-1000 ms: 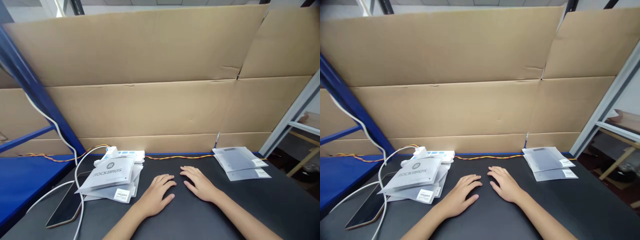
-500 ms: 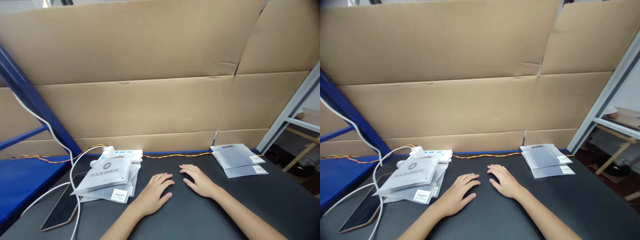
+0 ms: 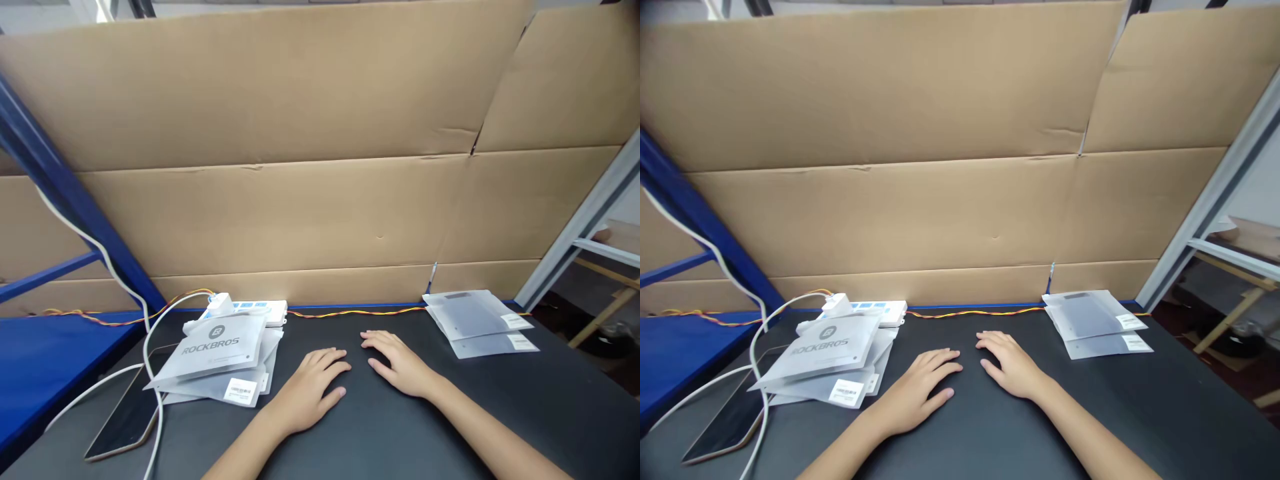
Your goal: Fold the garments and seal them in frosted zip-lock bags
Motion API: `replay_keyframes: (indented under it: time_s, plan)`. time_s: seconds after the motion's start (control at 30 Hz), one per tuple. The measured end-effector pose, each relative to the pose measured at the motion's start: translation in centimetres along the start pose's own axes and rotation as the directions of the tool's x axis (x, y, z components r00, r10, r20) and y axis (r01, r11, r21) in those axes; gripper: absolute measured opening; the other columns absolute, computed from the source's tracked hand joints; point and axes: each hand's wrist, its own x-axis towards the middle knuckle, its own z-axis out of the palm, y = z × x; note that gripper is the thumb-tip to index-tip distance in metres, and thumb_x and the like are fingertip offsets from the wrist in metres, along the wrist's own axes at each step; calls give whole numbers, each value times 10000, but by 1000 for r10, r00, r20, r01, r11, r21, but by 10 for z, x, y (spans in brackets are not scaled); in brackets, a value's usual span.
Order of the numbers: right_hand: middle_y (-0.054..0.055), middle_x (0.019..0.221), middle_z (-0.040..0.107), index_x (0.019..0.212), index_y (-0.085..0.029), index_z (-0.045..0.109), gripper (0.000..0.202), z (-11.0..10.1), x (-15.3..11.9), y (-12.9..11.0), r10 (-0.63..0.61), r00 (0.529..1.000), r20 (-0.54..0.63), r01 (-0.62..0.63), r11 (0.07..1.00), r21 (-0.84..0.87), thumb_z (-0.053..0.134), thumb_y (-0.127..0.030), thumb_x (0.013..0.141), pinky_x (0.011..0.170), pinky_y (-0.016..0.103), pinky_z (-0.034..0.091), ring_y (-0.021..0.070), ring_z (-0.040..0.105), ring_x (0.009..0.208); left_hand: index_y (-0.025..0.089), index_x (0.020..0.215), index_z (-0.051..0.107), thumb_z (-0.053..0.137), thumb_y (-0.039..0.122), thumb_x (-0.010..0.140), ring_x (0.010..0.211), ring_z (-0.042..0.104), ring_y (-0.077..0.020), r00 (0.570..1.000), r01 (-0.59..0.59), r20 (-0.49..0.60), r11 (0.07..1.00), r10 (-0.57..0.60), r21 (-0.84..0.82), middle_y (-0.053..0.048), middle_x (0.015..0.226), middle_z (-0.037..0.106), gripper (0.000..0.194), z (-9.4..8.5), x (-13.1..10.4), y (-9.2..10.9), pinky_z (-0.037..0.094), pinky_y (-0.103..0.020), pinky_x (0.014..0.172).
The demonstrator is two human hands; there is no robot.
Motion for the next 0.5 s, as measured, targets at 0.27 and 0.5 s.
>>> replay_keyframes:
  time_s: [0.27, 0.5]
  plan:
    - [54, 1437, 551, 1246, -279, 603, 305, 0, 0, 1, -7, 1000, -4, 7, 1000, 6, 544, -275, 947, 1129, 462, 376, 244, 454, 1357, 341, 1347, 535, 575, 266, 958, 1386, 407, -261, 1000, -16, -12, 1000, 16, 1, -5, 1479, 495, 399, 1, 0, 0, 389, -484, 1135]
    - [56, 1432, 553, 1243, -276, 602, 298, 0, 0, 1, -5, 1000, 0, 5, 1000, 2, 541, -280, 951, 1127, 463, 376, 242, 458, 1352, 343, 1350, 533, 576, 274, 959, 1380, 417, -258, 1000, -15, -17, 1000, 15, 8, -2, 1477, 498, 399, 2, 0, -1, 394, -479, 1134]
